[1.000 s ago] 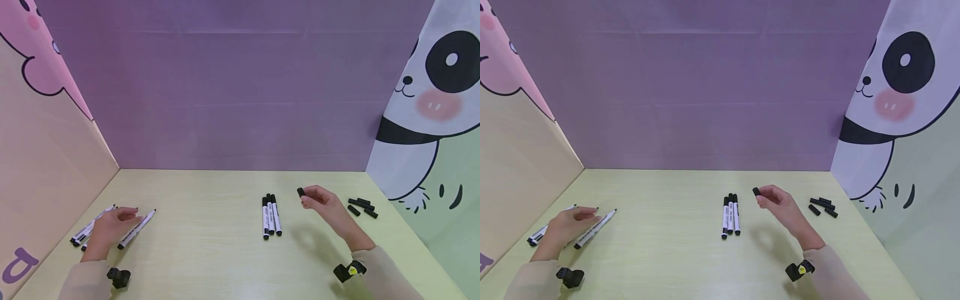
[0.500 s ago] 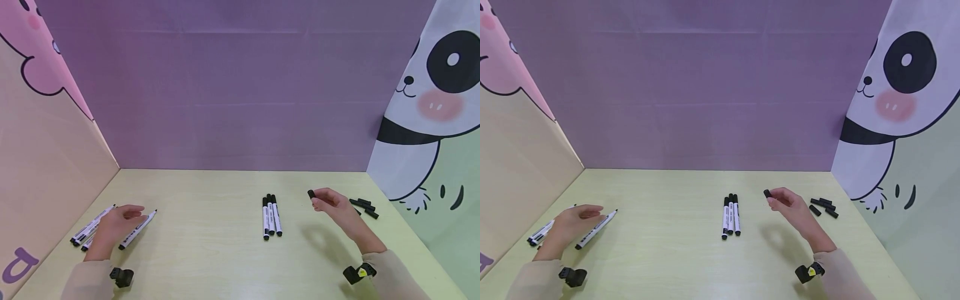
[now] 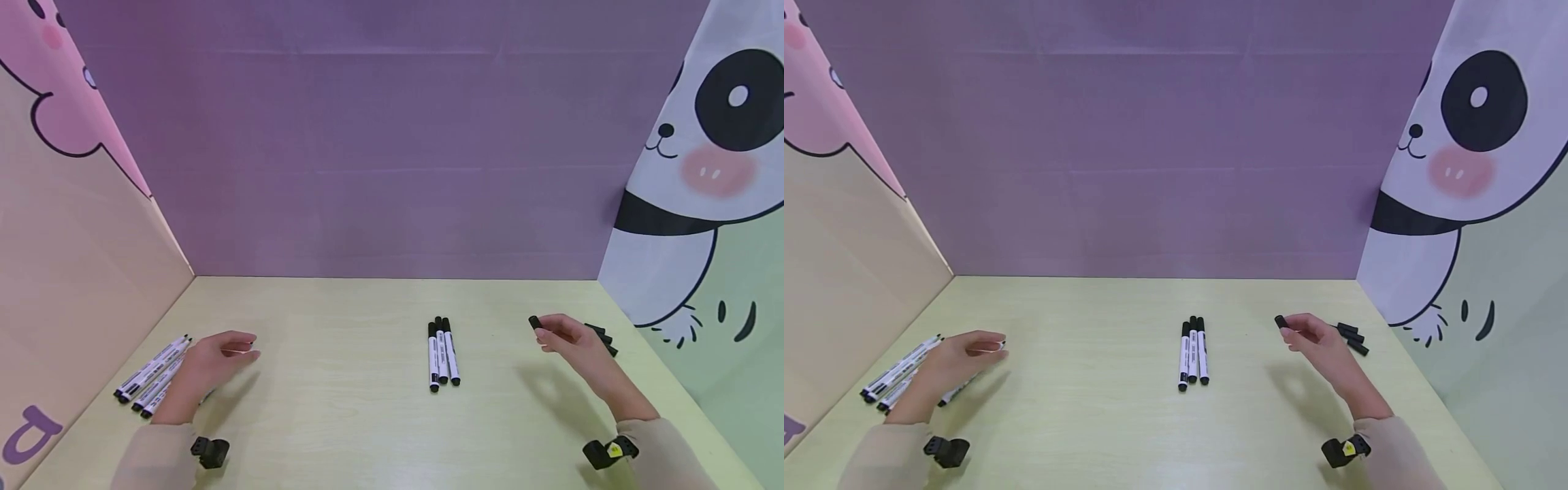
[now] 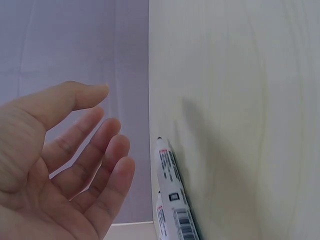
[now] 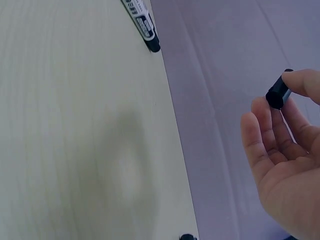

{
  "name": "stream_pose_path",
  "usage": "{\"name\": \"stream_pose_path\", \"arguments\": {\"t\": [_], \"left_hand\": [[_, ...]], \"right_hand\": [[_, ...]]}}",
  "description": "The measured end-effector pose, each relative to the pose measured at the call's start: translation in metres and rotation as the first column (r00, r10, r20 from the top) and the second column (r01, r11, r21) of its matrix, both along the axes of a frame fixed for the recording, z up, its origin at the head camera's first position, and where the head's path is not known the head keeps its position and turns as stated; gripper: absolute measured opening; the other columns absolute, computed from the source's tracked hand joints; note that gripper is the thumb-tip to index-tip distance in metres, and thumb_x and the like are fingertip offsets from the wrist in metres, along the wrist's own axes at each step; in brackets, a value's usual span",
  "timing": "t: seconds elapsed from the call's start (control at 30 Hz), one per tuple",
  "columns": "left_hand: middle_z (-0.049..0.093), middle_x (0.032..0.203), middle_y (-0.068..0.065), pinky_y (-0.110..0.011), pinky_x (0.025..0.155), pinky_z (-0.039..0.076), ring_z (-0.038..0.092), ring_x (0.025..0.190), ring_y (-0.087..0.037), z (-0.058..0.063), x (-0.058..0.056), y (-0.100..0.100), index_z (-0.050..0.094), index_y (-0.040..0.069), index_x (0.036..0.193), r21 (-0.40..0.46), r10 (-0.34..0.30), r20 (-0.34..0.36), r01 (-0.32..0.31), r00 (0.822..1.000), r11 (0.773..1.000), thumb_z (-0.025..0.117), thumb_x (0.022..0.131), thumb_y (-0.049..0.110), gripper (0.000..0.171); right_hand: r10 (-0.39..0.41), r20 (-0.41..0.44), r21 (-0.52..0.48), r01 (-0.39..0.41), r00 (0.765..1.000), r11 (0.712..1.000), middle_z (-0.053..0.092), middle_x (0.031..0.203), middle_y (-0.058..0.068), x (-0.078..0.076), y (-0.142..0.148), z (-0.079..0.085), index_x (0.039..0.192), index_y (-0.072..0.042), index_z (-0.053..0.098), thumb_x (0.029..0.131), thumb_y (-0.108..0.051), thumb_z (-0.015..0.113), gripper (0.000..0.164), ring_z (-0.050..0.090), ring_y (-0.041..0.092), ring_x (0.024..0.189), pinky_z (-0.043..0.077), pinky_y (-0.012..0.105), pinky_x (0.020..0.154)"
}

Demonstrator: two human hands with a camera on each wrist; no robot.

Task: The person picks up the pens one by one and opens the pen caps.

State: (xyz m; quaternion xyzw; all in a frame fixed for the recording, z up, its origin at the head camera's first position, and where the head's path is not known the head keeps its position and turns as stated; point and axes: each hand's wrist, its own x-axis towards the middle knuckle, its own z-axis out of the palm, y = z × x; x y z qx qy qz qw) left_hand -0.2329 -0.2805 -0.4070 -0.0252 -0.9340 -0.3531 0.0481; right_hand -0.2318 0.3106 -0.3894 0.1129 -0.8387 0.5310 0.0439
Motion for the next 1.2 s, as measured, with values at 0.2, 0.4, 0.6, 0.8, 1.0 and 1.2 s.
{"name": "stream_pose_path", "arguments": {"t": [0.2,0.4,0.6,0.8,1.0,1.2], "left_hand": [[0.070,0.115,-0.018,-0.045,0.083,0.052,0.066,0.103,-0.035,0.002,-0.001,0.009,0.067,0.000,0.125,0.016,-0.036,-0.015,0.036,0.999,0.999,0.073,0.094,0.029,0.043],[0.070,0.114,-0.018,-0.044,0.082,0.052,0.067,0.102,-0.034,0.003,0.000,0.019,0.067,0.000,0.124,0.039,-0.065,-0.036,0.066,0.997,0.997,0.074,0.093,0.025,0.040],[0.070,0.114,-0.017,-0.041,0.081,0.051,0.067,0.100,-0.031,0.006,0.000,0.029,0.068,0.002,0.123,0.038,-0.078,-0.053,0.080,0.996,0.996,0.074,0.092,0.023,0.038],[0.070,0.114,-0.015,-0.040,0.080,0.051,0.066,0.101,-0.030,0.005,-0.002,0.036,0.069,0.003,0.123,0.052,-0.095,-0.053,0.098,0.994,0.994,0.074,0.092,0.023,0.037],[0.071,0.111,-0.014,-0.039,0.079,0.051,0.067,0.098,-0.028,0.005,-0.002,0.044,0.070,0.004,0.121,0.042,-0.107,-0.072,0.110,0.992,0.993,0.075,0.091,0.023,0.036],[0.071,0.112,-0.014,-0.039,0.082,0.051,0.066,0.098,-0.027,0.005,-0.003,0.053,0.070,0.003,0.120,0.100,-0.141,-0.072,0.148,0.987,0.984,0.076,0.091,0.019,0.034]], "right_hand": [[-0.015,-0.026,-0.009,0.015,1.000,1.000,0.065,0.103,-0.007,0.003,0.015,-0.004,0.126,0.008,0.056,0.102,-0.019,0.061,0.036,0.066,0.012,0.093,0.053,0.022,0.082],[-0.063,-0.005,0.033,0.063,0.998,0.997,0.065,0.104,-0.011,0.004,0.031,-0.005,0.128,0.008,0.055,0.103,-0.023,0.060,0.040,0.065,0.010,0.094,0.053,0.022,0.082],[-0.121,0.036,0.107,0.117,0.992,0.987,0.065,0.104,-0.007,0.005,0.044,-0.005,0.133,0.006,0.053,0.103,-0.029,0.059,0.046,0.064,0.012,0.094,0.053,0.024,0.082],[-0.145,0.018,0.107,0.143,0.989,0.984,0.066,0.104,-0.006,0.005,0.056,-0.009,0.130,0.011,0.053,0.103,-0.025,0.060,0.046,0.063,0.007,0.090,0.053,0.021,0.078],[-0.176,0.033,0.162,0.169,0.984,0.972,0.066,0.106,-0.004,0.005,0.068,-0.015,0.131,0.013,0.051,0.103,-0.024,0.060,0.048,0.063,0.003,0.089,0.053,0.021,0.076],[-0.200,0.092,0.250,0.172,0.975,0.953,0.065,0.115,0.020,0.003,0.078,-0.017,0.132,0.013,0.049,0.104,-0.029,0.057,0.052,0.065,0.009,0.089,0.052,0.022,0.075]]}}
